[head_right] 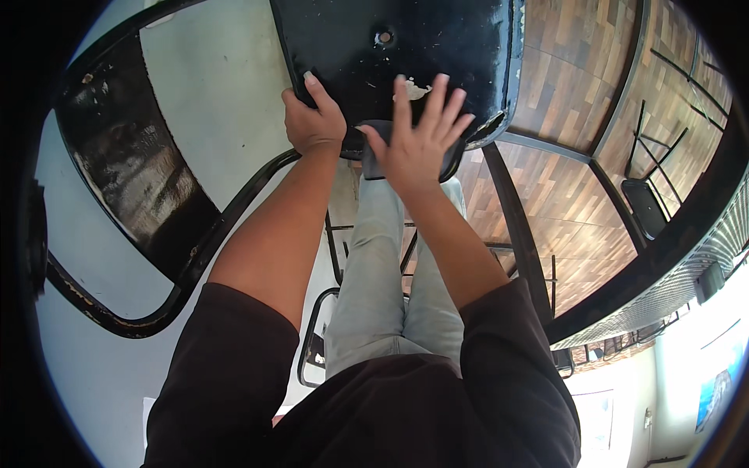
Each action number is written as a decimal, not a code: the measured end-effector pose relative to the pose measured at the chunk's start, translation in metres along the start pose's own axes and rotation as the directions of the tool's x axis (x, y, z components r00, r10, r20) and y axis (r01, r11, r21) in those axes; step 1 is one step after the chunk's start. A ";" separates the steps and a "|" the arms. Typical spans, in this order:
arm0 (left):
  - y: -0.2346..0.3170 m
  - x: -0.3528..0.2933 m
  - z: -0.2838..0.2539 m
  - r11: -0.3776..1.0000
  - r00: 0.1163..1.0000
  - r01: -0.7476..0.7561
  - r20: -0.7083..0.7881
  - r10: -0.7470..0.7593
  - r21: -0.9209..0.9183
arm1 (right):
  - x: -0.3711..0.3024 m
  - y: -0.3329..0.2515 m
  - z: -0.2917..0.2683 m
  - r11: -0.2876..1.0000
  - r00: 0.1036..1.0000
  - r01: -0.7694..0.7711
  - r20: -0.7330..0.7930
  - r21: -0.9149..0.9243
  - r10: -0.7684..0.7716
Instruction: Wiping down and inspecting chairs in an outdoor seating area of a cafe.
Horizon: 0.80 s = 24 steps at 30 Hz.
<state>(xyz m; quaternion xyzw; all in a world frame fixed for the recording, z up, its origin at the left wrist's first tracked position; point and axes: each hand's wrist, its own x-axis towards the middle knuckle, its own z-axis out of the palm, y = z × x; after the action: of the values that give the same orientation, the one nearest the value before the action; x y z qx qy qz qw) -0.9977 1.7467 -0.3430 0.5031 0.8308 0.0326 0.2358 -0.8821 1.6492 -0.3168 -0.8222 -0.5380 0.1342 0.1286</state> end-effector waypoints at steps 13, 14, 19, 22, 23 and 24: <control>-0.007 0.001 0.007 0.999 0.999 -0.030 -0.026 0.030 0.016 | 0.082 -0.030 0.033 0.995 0.985 0.099 -0.143 0.027 -0.094; -0.010 0.003 0.006 0.999 0.999 -0.028 -0.029 0.029 0.029 | 0.069 -0.021 0.025 0.992 0.984 0.118 -0.138 0.033 -0.113; -0.006 0.003 -0.004 0.999 0.999 -0.027 -0.039 0.026 -0.027 | 0.101 0.028 0.007 0.990 0.962 0.133 -0.234 -0.052 -0.142; -0.003 0.001 0.000 0.999 0.998 -0.047 -0.038 0.047 -0.019 | 0.166 0.014 0.016 0.992 0.930 0.123 -0.348 -0.020 -0.122; -0.002 0.000 0.001 0.998 0.998 -0.053 -0.038 0.052 -0.016 | 0.182 0.003 0.021 0.988 0.917 0.152 -0.367 -0.037 -0.155; -0.004 0.001 0.001 0.999 0.998 -0.053 -0.044 0.053 -0.005 | 0.186 -0.030 0.015 0.992 0.960 0.083 -0.260 -0.097 -0.105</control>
<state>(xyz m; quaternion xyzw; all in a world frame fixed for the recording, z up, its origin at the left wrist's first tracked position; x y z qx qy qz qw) -1.0011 1.7457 -0.3459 0.5234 0.8220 0.0526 0.2180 -0.8417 1.8325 -0.3356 -0.8110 -0.5597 -0.0063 0.1703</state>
